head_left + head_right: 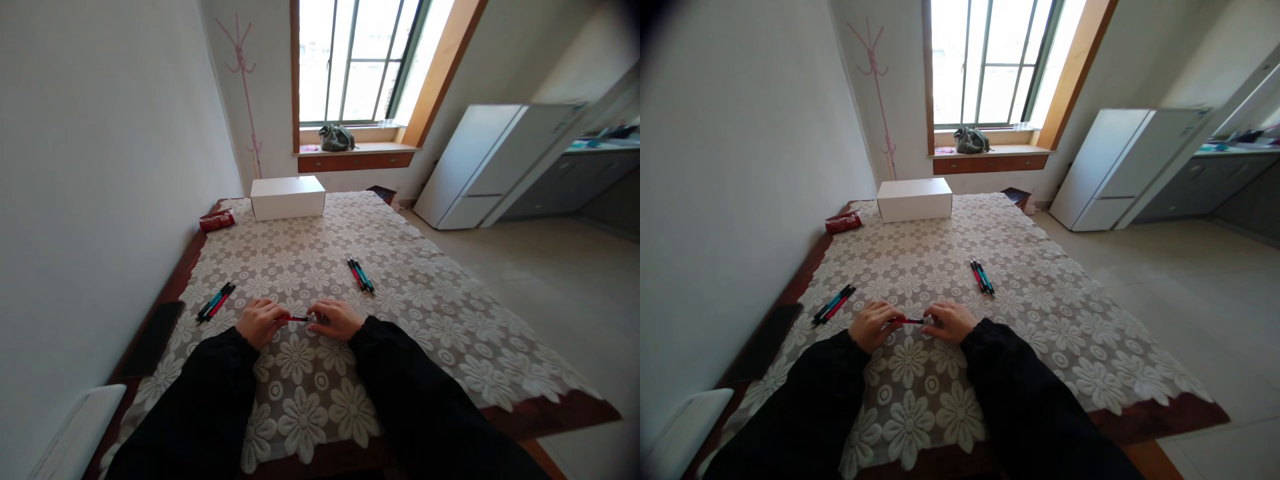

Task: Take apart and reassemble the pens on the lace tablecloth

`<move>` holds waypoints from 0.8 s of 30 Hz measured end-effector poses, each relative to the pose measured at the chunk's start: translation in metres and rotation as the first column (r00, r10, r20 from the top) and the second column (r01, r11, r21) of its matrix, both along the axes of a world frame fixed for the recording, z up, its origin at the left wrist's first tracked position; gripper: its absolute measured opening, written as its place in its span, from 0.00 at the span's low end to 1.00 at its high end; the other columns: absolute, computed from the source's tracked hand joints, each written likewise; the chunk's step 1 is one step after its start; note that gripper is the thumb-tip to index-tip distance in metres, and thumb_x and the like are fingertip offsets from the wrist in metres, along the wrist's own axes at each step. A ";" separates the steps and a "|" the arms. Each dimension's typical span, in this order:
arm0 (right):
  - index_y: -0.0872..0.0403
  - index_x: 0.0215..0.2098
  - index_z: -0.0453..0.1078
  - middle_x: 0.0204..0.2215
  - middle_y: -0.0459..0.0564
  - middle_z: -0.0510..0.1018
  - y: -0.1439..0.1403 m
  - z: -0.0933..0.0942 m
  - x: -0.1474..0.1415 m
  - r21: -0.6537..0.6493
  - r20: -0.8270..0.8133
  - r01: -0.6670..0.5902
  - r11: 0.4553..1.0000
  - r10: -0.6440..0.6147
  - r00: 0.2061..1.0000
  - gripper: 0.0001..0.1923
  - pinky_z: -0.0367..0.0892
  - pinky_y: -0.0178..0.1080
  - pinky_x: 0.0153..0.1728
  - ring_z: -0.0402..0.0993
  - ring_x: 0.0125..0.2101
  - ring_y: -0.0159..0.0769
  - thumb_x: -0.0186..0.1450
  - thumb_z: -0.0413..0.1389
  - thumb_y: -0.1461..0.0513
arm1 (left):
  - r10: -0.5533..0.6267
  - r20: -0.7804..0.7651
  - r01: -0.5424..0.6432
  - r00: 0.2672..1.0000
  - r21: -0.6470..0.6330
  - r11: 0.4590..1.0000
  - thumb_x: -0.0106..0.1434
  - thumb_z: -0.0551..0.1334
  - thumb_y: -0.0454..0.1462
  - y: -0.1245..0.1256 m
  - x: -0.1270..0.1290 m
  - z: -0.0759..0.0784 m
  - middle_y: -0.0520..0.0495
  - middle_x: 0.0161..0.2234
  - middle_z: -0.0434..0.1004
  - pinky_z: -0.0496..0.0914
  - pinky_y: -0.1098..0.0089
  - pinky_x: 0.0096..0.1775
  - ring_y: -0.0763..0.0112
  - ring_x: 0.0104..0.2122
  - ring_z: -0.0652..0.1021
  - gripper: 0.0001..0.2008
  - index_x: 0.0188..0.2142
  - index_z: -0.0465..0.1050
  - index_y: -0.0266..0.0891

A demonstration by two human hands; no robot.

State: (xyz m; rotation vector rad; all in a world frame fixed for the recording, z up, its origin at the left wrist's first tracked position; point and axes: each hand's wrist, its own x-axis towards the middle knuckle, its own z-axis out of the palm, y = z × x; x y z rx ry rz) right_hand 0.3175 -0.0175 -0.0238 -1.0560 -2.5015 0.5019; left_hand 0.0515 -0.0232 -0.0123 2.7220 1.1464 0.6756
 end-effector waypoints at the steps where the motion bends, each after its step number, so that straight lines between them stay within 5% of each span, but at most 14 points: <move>1: 0.51 0.46 0.71 0.34 0.47 0.76 -0.001 0.000 -0.002 -0.003 0.012 -0.012 1.000 0.012 1.000 0.15 0.63 0.35 0.37 0.72 0.35 0.34 0.67 0.56 0.51 | -0.015 0.006 0.015 1.000 0.003 1.000 0.67 0.60 0.41 -0.002 0.003 0.001 0.51 0.36 0.81 0.65 0.64 0.44 0.66 0.40 0.76 0.06 0.38 0.75 0.44; 7: 0.51 0.42 0.72 0.35 0.48 0.76 -0.003 -0.001 -0.006 0.031 0.064 -0.012 0.999 0.010 0.998 0.08 0.63 0.35 0.37 0.72 0.38 0.36 0.69 0.53 0.58 | 0.003 0.046 -0.002 0.999 -0.017 1.000 0.65 0.63 0.44 -0.003 0.004 0.000 0.51 0.34 0.81 0.66 0.64 0.43 0.67 0.39 0.77 0.07 0.37 0.75 0.44; 24: 0.53 0.40 0.70 0.36 0.49 0.76 0.005 -0.009 0.003 0.016 -0.006 0.143 0.990 -0.143 0.990 0.08 0.62 0.35 0.37 0.72 0.36 0.35 0.71 0.51 0.59 | 0.177 0.097 -0.168 0.979 -0.090 0.982 0.64 0.62 0.42 0.008 -0.008 -0.011 0.49 0.35 0.80 0.69 0.65 0.44 0.65 0.40 0.77 0.07 0.38 0.77 0.43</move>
